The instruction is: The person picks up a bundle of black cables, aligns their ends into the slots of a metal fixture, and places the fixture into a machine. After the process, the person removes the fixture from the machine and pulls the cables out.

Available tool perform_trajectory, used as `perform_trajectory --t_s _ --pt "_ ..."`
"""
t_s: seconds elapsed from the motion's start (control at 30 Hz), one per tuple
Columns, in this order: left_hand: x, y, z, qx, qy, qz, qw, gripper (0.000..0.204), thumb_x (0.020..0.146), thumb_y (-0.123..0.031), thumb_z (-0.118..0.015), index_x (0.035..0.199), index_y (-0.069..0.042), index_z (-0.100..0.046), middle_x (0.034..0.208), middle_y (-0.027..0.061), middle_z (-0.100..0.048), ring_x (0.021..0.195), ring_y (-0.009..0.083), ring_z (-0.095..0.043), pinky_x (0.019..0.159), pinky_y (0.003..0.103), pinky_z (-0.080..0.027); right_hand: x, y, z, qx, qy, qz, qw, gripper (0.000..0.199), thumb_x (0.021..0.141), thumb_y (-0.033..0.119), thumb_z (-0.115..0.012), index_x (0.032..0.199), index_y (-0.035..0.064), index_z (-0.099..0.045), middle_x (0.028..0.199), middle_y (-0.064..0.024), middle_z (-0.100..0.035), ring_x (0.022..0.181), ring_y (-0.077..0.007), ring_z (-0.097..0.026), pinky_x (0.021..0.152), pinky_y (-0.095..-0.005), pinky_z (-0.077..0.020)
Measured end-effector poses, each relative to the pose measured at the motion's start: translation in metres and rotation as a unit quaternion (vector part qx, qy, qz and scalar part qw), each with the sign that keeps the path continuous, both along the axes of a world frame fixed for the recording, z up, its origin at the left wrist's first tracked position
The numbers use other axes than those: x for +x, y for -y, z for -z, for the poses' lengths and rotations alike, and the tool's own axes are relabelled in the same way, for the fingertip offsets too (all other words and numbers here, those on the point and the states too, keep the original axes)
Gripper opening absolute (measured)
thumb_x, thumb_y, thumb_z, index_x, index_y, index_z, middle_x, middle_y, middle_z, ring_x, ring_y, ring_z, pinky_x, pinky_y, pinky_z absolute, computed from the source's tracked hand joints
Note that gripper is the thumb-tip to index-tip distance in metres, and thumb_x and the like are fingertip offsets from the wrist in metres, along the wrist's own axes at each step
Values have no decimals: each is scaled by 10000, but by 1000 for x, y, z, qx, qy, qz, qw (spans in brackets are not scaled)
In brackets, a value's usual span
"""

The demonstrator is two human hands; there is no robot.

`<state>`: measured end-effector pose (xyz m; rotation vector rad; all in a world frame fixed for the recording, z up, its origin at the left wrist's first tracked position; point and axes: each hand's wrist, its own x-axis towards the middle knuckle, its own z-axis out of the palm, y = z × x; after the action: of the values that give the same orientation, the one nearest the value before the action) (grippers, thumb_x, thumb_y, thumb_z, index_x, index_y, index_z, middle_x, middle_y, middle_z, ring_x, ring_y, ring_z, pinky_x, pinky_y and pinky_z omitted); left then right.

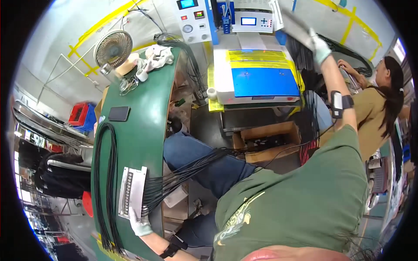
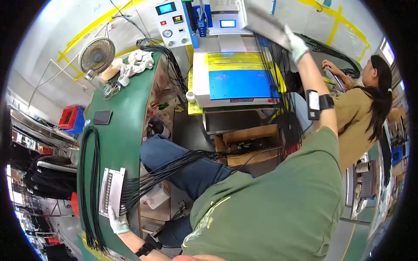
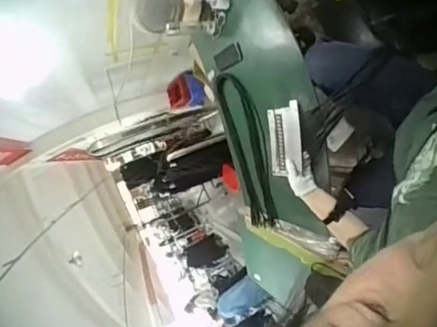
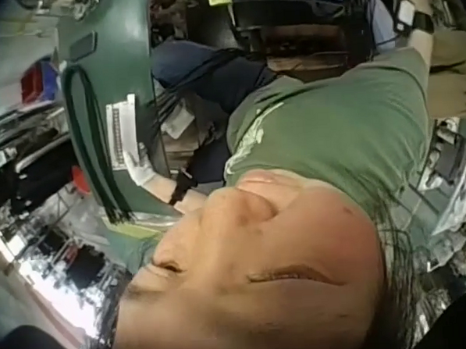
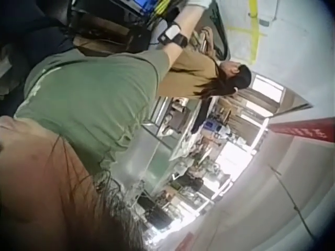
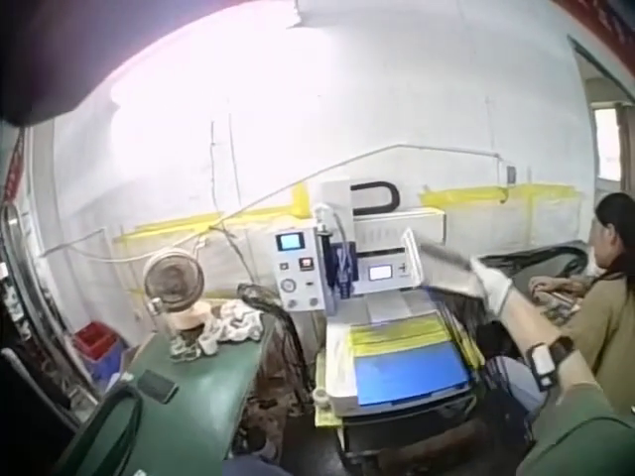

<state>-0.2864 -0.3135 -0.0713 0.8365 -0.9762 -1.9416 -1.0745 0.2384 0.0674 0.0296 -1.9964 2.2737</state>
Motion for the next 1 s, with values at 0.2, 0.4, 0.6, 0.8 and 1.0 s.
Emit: perform_trajectory --t_s 0.2,0.4,0.6,0.8,1.0 --pt "-7 -8 -8 -22 13 2 1000 526 985 -247 -584 1423 6 -439 1377 185 -541 1174 322 -596 911 466 -549 5 58 68 274 185 7 944 678 893 542 -642 1257 -30 -621 1292 -166 -618 1190 -240 -564 1035 -322 -410" --pt "3 -3 -3 -5 42 -27 999 525 980 -259 -592 1412 4 -451 1360 186 -555 1172 318 -600 926 472 -547 -7 93 136 457 47 -14 888 821 854 576 -667 1405 -10 -498 1321 -172 -609 1245 -278 -549 1067 -360 -386" --pt "7 7 12 -9 41 1 999 531 975 -260 -600 1414 -3 -448 1362 185 -551 1165 321 -602 931 479 -545 -68 73 183 450 55 13 891 726 889 454 -680 1448 42 -465 1449 -153 -512 1370 -263 -437 1118 -350 -328" --pt "8 -5 -1 -25 64 -54 996 543 977 -254 -595 1428 -5 -427 1368 186 -540 1162 332 -599 907 463 -563 -55 90 187 368 113 -51 922 690 900 400 -681 1460 67 -455 1475 -139 -487 1384 -261 -422 1133 -347 -312" --pt "1 -3 5 -17 47 -34 998 545 978 -248 -591 1434 -4 -421 1357 185 -545 1160 327 -597 880 454 -577 -54 72 184 503 36 -15 863 793 879 631 -559 1409 43 -508 1437 -176 -518 1340 -323 -471 1084 -431 -372"
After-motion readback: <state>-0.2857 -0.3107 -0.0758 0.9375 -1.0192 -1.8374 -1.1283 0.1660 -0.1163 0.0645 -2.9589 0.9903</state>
